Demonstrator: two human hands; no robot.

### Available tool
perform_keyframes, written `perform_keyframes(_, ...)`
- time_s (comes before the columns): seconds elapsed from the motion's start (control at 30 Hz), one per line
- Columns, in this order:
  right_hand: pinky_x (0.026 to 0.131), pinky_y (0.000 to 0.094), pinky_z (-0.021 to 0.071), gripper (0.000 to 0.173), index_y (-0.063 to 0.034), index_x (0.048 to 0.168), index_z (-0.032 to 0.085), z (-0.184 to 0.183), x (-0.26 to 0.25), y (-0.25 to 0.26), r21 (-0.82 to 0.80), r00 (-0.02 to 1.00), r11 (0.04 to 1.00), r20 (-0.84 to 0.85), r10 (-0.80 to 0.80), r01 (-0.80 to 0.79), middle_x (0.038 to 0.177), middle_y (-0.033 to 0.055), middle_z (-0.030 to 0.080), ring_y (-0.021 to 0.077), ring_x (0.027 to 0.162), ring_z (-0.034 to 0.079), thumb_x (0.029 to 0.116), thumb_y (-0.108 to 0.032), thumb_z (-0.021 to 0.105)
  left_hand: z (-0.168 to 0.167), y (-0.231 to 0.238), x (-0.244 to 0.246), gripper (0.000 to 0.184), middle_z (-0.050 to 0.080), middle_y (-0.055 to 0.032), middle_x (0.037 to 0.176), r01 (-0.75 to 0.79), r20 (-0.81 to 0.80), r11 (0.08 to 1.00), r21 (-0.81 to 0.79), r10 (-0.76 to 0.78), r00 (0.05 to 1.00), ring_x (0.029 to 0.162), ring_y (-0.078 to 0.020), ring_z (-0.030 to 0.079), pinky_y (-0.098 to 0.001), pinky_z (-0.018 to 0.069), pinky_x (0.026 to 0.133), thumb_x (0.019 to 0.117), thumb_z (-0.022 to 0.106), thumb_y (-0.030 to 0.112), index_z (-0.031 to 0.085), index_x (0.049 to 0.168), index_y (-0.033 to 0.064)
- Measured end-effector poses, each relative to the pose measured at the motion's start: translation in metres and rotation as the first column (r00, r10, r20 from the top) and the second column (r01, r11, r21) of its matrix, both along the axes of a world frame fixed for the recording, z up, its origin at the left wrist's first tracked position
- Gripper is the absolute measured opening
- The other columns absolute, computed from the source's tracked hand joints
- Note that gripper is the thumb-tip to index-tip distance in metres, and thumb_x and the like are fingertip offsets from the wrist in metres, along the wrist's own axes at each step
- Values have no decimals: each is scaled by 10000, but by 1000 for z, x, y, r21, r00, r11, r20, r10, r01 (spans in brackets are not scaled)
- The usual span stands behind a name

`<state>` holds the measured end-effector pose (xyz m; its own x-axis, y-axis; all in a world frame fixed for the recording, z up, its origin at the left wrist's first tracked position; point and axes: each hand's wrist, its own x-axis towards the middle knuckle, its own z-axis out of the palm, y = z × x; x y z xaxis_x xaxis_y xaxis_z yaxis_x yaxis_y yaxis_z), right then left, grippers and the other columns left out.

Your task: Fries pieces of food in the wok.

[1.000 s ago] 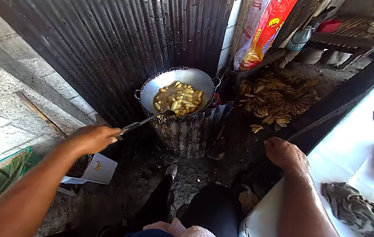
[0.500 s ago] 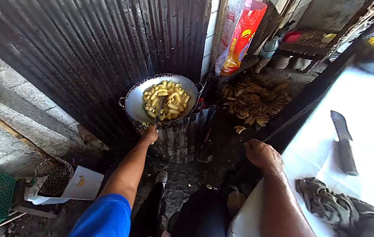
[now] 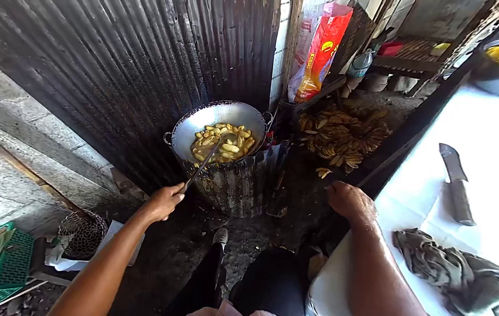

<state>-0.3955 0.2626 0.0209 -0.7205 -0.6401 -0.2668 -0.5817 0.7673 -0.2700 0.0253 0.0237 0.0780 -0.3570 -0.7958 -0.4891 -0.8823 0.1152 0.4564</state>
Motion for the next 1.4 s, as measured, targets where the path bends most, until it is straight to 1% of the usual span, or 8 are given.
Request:
perform_keyframes(0.17,935,694,482,402,-100,1249,674,-4,-3,0,-4,1000,1000,-4,15,-15,1200,243,703,461,1170,652,1106,-351,394,63,30,52,500,583,-75,799,18,-24,1000,-18,-19,1000,479,-124,482,-270,434,439,1103,486,272,395,1594,283)
perform_keyframes(0.3,936,710,470,399,-95,1270,674,-3,-1,1,-12,1000,1000,-4,12,-12,1211,262,694,485,1175,641,1105,-337,403,78,32,56,475,590,-63,764,72,30,997,38,-73,997,459,-115,472,-253,413,422,1102,486,286,436,1574,297)
perform_keyframes(0.47,920,714,474,387,-105,1262,679,-5,-2,0,-17,1000,1000,-6,-5,5,1203,259,697,485,1161,646,1102,-338,415,33,16,-8,513,656,-167,1031,314,280,949,-7,-300,912,653,-236,595,-416,532,618,1120,413,313,324,1624,276)
perform_keyframes(0.53,925,717,472,388,-109,1264,682,-6,-2,0,-16,1000,1000,-11,-11,11,1200,264,698,481,1163,648,1103,-340,415,9,7,-41,511,671,-198,1216,424,388,903,-68,-368,845,963,-342,692,-548,556,847,1112,415,288,343,1614,233)
perform_keyframes(0.6,931,712,472,392,-105,1262,681,-5,0,-1,-6,1000,1000,-16,-11,11,1199,262,698,477,1168,647,1107,-338,407,-15,0,-73,516,668,-207,1273,453,466,884,-115,-355,811,1168,-413,651,-630,508,959,1085,444,245,372,1594,209)
perform_keyframes(0.93,910,702,484,389,-106,1249,682,-5,0,0,-2,1000,1000,-22,-10,10,1169,260,706,478,1142,657,1109,-340,404,-98,-50,-185,431,678,-235,1222,255,485,923,-290,-88,870,1135,-426,663,-602,546,854,1043,501,152,486,1463,59)
perform_keyframes(1.13,909,711,475,392,-92,1229,678,-4,-1,0,-5,1000,1000,-11,-3,3,1156,265,706,482,1136,658,1113,-343,400,-73,-80,-119,589,677,-214,1262,293,552,912,-286,-93,829,1173,-435,646,-646,517,910,989,576,133,435,1553,222)
perform_keyframes(1.4,925,727,463,395,-83,1246,682,-3,0,0,-38,1000,999,-4,-3,3,1191,282,694,502,1163,641,1106,-337,413,11,-73,33,423,694,-191,1262,303,458,866,-398,-99,884,1150,-457,652,-723,476,929,1068,527,252,557,1487,295)
